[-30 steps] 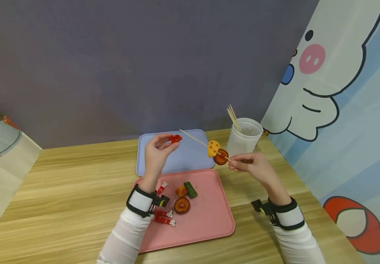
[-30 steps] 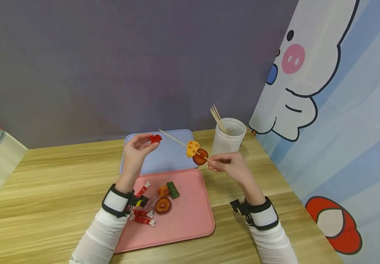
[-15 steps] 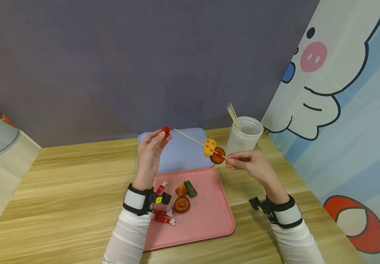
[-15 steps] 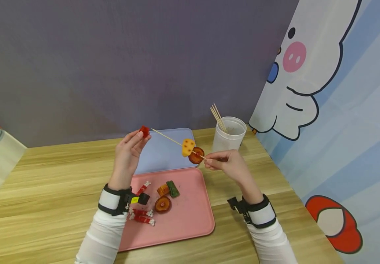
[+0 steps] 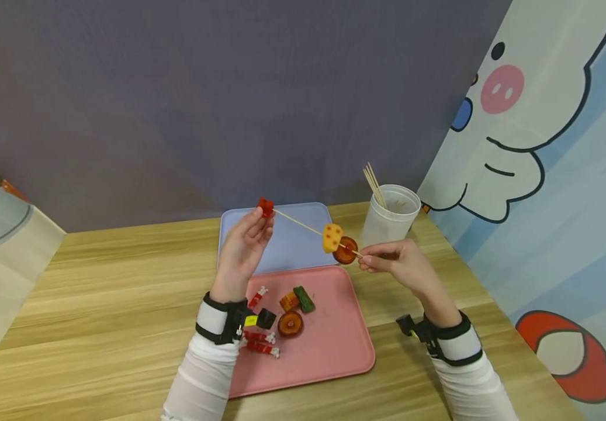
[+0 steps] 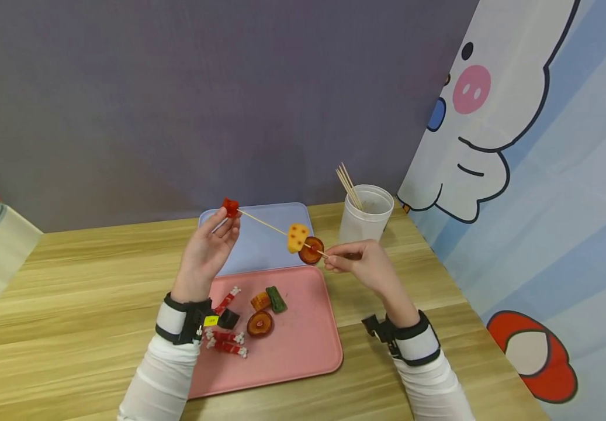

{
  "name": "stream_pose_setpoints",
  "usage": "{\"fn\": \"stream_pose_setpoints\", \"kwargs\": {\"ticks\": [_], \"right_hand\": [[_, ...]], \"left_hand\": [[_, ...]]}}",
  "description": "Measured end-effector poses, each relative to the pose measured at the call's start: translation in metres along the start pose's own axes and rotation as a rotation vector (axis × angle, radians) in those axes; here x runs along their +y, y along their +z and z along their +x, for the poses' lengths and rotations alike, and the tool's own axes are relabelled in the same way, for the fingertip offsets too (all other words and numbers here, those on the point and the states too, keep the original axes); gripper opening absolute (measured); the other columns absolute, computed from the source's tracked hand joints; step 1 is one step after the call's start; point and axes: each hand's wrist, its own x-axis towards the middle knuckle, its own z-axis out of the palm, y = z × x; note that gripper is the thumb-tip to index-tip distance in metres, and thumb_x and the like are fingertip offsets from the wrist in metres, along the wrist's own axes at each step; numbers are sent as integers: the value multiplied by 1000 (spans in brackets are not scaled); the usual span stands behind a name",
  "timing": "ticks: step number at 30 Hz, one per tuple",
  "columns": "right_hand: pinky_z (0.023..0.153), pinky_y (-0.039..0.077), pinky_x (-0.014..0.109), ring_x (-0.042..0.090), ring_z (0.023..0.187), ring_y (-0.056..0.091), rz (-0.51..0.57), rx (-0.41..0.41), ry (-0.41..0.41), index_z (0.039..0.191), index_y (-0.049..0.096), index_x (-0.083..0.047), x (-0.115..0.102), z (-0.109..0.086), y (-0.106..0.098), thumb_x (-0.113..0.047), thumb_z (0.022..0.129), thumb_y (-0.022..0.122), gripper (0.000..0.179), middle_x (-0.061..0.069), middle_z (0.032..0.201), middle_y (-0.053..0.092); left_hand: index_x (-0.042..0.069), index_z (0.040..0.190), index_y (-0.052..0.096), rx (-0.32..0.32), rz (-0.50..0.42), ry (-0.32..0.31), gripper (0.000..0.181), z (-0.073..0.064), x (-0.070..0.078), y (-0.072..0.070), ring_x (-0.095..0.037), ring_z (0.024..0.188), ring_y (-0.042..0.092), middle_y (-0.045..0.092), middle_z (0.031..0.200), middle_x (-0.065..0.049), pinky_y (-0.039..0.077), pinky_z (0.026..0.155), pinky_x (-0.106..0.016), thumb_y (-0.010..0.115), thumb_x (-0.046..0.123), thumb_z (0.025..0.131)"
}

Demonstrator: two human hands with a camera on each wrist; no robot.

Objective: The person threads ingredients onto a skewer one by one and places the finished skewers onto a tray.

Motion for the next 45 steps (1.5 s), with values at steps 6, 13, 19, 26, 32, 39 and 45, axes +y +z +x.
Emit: {"fn": "stream_pose_setpoints", "kwargs": {"ticks": [6,13,19,26,32,39,45], "right_hand": [[76,57,35,11,79,71,-7,-4,-4,108,64,13,-1,0,1,-6,87,66,28,21,95,70],[75,57,33,12,78,71,-13,1,-8,107,65,13,0,0,1,-5,87,65,26,22,95,70],[73,58,31,11,78,71,-16,1,-18,107,65,13,1,0,2,-4,87,65,26,22,94,70],[73,58,30,11,78,71,-23,0,-20,106,65,13,1,-1,2,-5,87,65,26,23,95,70],[74,58,31,12,79,71,-40,4,-20,107,65,12,-3,-3,2,-8,87,66,27,23,95,70],[75,58,34,12,78,71,-41,10,-26,106,66,11,-3,-4,2,-8,87,67,27,23,94,70],[74,57,36,12,77,71,-45,17,-32,105,66,11,-5,-5,3,-7,87,66,25,23,93,70]], "left_hand": [[7,111,56,12,-17,-10,18,0,-2,1,-13,88,58,64,99,-5,50,76,-19,54,16,96],[7,108,57,16,-9,1,14,0,-3,2,-14,89,58,65,98,-6,49,76,-19,53,14,96],[7,104,59,17,-15,6,12,0,-2,2,-14,89,58,64,98,-5,50,77,-19,54,13,96],[6,102,57,-10,-31,35,10,1,-1,2,-14,90,60,62,102,-6,50,80,-19,56,11,94],[5,107,54,-22,-69,42,15,1,0,1,-16,93,60,62,105,-7,50,82,-19,57,10,93],[6,105,55,-37,-83,37,13,0,0,0,-16,93,60,63,104,-7,49,82,-20,56,10,93],[4,113,53,-55,-150,3,21,-2,2,0,-18,93,60,65,105,-10,50,81,-20,57,11,93]]}}
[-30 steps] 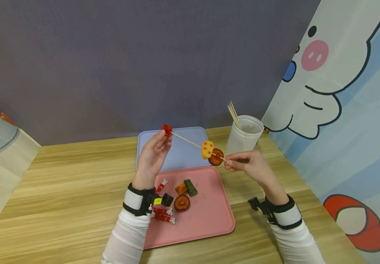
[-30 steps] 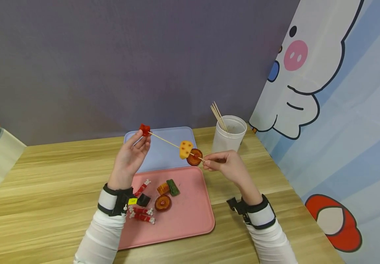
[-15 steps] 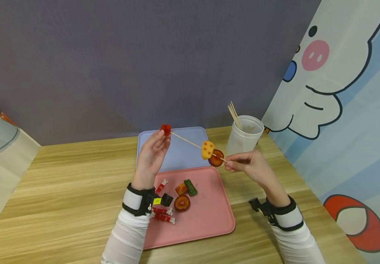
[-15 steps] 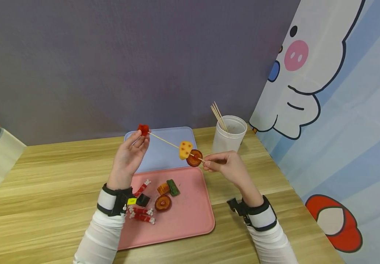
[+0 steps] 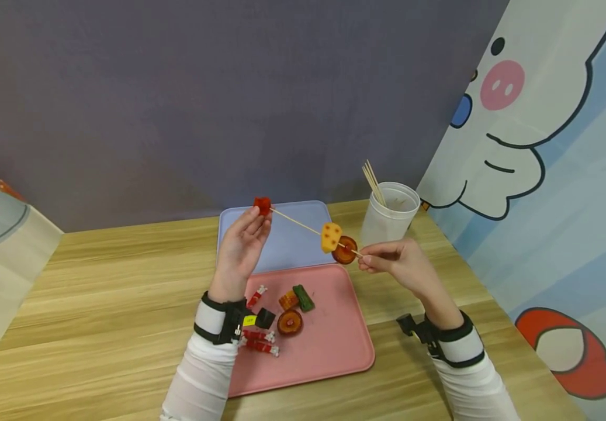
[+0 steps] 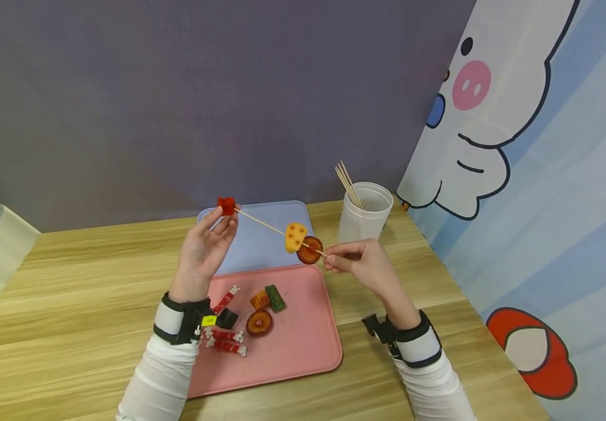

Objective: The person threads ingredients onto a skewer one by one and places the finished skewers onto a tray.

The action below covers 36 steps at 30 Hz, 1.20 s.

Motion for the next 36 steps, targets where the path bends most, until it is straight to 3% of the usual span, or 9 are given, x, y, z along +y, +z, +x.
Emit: {"fn": "stream_pose_setpoints", "kwargs": {"ticks": [10,19,36], "right_hand": [[73,58,32,13,77,71,-21,12,-15,103,67,10,-5,-2,1,-8,87,67,24,22,91,71],[72,57,29,10,77,71,-25,11,-14,104,67,10,-8,-5,1,-8,87,67,25,21,91,71],[75,57,37,17,79,71,-39,13,-2,104,68,8,-7,-4,1,-10,87,67,25,20,91,71]], "left_hand": [[3,127,47,-2,-56,-29,35,-2,2,1,-18,91,60,64,110,-15,51,81,-20,55,11,95],[3,128,47,-13,-84,-41,36,-3,3,1,-19,91,60,64,110,-15,51,80,-21,56,10,94],[2,128,46,11,-85,-49,35,-3,4,2,-19,95,60,62,112,-16,51,81,-21,55,9,94]]}}
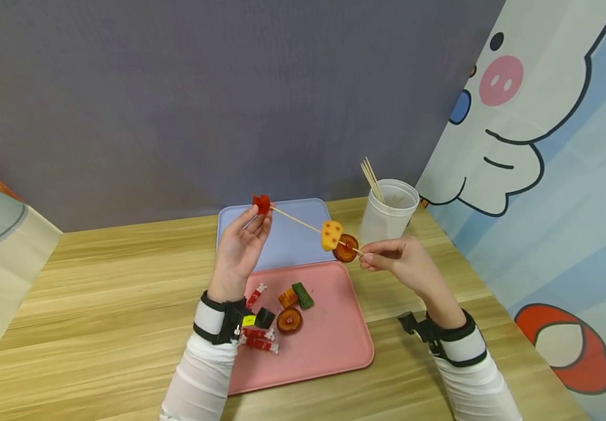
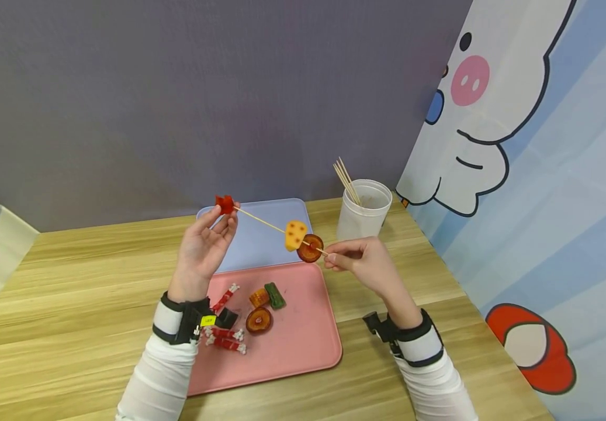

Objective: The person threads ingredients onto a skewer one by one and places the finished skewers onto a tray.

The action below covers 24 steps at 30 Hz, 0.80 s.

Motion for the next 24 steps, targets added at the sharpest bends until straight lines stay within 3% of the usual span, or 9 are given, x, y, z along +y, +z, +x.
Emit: {"fn": "stream_pose_setpoints", "kwargs": {"ticks": [12,24], "right_hand": [[74,58,34,11,77,71,8,-4,9,105,67,9,2,0,0,-9,87,67,26,21,92,71],[73,58,33,15,78,71,9,-11,3,104,67,9,1,0,0,-9,87,67,25,21,92,71]], "left_hand": [[2,125,45,31,-6,-5,33,1,-1,-1,-20,92,61,60,114,-17,52,80,-20,55,9,94],[2,126,47,28,12,-16,36,2,-1,-1,-17,90,60,64,109,-15,51,79,-20,59,11,93]]}}
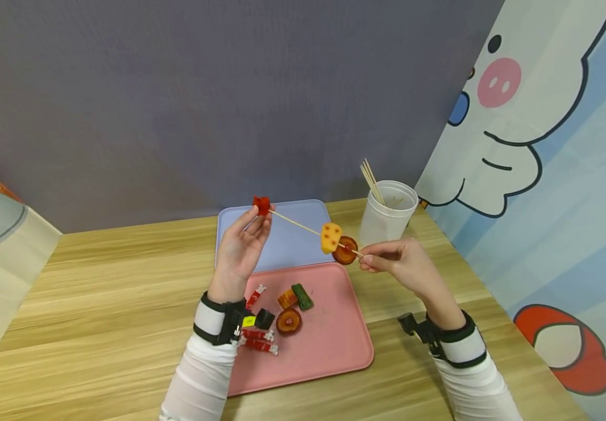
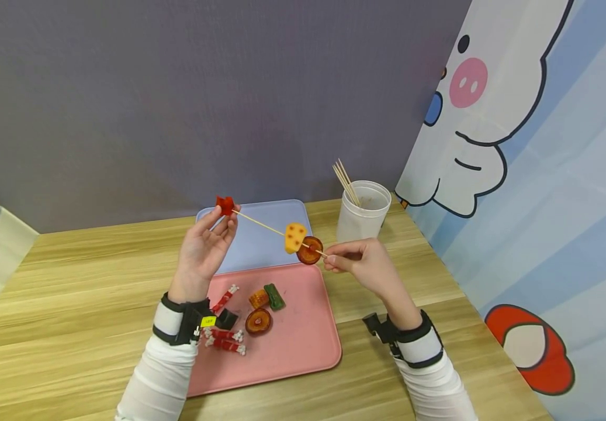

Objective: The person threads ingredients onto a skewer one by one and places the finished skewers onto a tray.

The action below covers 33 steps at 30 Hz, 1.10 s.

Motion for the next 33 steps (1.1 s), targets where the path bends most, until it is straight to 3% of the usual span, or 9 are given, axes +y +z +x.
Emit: {"fn": "stream_pose_setpoints", "kwargs": {"ticks": [16,25,33], "right_hand": [[72,58,29,15,78,71,4,5,2,104,67,10,-1,0,0,-8,87,67,25,21,91,71],[73,58,33,17,78,72,-7,19,5,104,68,8,0,1,0,-10,87,68,25,20,91,72],[72,58,32,12,76,71,-9,23,3,103,68,9,4,3,1,-9,86,68,24,21,91,71]], "left_hand": [[3,123,47,-1,21,17,32,-2,0,1,-18,90,61,65,107,-14,52,79,-20,57,10,94],[6,102,60,-13,181,82,12,2,-4,0,-15,90,60,65,102,-7,50,80,-19,52,10,95],[7,95,63,43,264,114,7,4,-10,-3,-15,88,62,66,97,-5,51,77,-19,57,11,94]]}}
